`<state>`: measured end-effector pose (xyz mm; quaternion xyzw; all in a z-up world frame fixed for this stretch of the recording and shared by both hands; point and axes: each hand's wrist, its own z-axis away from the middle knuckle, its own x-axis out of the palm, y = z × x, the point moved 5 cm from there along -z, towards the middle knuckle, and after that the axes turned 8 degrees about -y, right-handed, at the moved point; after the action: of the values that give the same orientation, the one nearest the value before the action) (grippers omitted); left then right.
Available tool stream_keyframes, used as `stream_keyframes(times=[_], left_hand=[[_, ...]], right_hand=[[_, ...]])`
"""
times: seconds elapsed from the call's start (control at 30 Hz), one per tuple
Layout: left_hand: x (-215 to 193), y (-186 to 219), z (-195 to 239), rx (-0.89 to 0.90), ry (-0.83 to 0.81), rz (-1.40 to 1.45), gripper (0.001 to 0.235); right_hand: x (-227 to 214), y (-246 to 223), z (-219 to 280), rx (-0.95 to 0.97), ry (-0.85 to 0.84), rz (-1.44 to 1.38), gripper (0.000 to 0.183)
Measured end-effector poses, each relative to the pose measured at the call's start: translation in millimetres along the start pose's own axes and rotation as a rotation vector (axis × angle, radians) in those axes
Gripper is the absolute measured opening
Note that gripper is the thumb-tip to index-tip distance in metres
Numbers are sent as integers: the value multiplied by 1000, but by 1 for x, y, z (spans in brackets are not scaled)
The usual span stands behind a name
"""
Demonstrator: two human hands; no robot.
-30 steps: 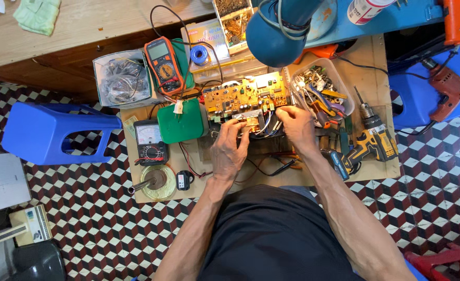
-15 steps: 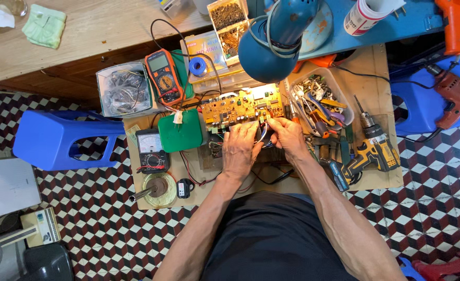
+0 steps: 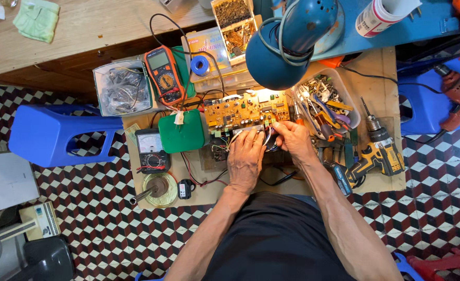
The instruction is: The person works at a cluttered electronics workbench, handling wires, a multimeter, and a circuit board. They use a cordless drill to remove screws from the board, then manipulate wires and components with their hands. The person also moves a plastic bag and a green box on the table.
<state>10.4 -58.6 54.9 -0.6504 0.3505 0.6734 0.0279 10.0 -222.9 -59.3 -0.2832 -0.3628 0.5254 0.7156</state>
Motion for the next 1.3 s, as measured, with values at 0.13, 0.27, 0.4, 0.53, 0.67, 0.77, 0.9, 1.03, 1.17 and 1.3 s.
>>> stream_keyframes(times=[0.13,0.27,0.4,0.53,0.67,0.77,0.9,1.03,1.17,1.3], left_hand=[[3,1,0,-33,30,34,46],[3,1,1,-46,14,49,45],[2,1,0,-52,13,44,45],[2,2,0,-63,28,70,43],[4,2,-1,-53,27,70,43],[3,0,-2,-52,31,89,43],[0,2,0,-39,53,96,45],[-2,1,-1,-58,84,148,55],[3,2,-1,-43,89,123,41],[4,-1,8,12,111,140,29]], right_hand=[[-10,-2,-8,17,-78,65,26],[-7,1,-5,19,-48,62,25],[1,2,-2,-7,-42,-147,22],[-11,-6,-1,92,-90,28,26],[-17,-8,10,145,-98,85,27],[-14,-8,17,139,-63,98,25],[-9,-13,17,77,36,344,28],[7,-14,9,-31,17,147,26],[10,-7,12,13,-17,-182,20],[9,-7,15,91,-50,-354,17]])
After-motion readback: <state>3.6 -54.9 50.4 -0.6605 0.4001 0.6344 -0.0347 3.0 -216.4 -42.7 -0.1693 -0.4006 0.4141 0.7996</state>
